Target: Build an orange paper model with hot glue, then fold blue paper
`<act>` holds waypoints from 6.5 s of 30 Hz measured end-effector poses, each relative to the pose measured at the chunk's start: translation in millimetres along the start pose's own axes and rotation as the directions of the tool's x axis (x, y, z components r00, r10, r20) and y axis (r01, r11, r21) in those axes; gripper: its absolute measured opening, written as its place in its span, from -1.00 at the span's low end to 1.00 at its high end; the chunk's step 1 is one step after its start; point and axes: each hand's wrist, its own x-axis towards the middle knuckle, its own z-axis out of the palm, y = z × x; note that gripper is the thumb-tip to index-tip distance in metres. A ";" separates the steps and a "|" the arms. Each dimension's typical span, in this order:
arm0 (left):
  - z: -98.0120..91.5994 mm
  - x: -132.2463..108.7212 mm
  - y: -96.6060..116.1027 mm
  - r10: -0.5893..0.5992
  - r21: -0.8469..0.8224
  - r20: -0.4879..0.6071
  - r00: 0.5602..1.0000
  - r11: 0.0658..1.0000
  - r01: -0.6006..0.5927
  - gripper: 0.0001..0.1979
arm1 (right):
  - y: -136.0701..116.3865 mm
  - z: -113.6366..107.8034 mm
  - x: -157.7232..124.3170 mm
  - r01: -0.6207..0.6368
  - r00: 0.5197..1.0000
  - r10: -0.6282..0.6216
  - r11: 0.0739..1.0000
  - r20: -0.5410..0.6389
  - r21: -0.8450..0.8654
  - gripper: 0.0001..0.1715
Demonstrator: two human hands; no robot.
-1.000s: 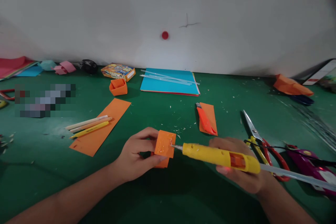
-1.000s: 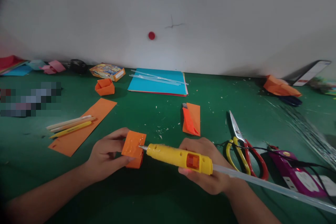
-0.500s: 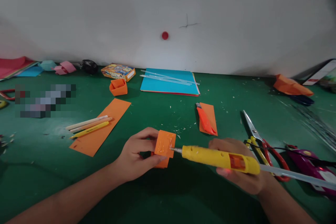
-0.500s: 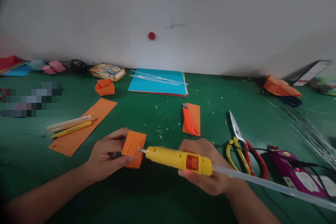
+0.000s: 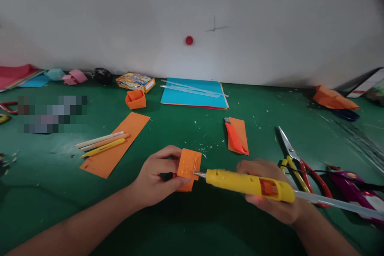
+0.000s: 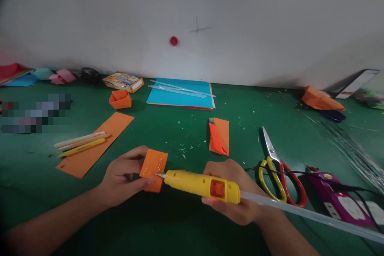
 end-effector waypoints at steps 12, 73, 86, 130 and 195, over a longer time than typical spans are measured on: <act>1.0 -0.8 -0.4 -0.009 0.009 0.002 1.000 1.000 0.009 -0.92 | 3.9 2.6 -2.1 0.003 0.999 -0.005 0.997 -0.034 -0.074 -0.60; 2.2 -1.3 -2.8 0.029 -0.001 -0.004 1.000 1.000 -0.029 -0.90 | 2.4 2.7 -1.1 -0.008 0.997 0.003 0.998 -0.074 -0.070 -0.66; 1.1 -1.1 -2.0 0.018 0.029 0.009 1.000 0.999 -0.018 -0.86 | 4.9 3.4 -4.5 -0.028 0.997 0.022 0.997 -0.074 -0.075 -0.68; 4.1 -0.5 -2.2 0.022 0.028 0.021 1.000 0.999 -0.022 -0.88 | 4.6 2.6 -3.8 0.000 1.000 -0.001 1.000 -0.029 -0.003 -0.72; 2.8 -2.0 -2.8 0.027 0.051 0.022 0.999 0.998 -0.028 -0.85 | 2.5 -0.3 -6.4 0.033 0.998 -0.040 0.991 -0.053 -0.126 -0.64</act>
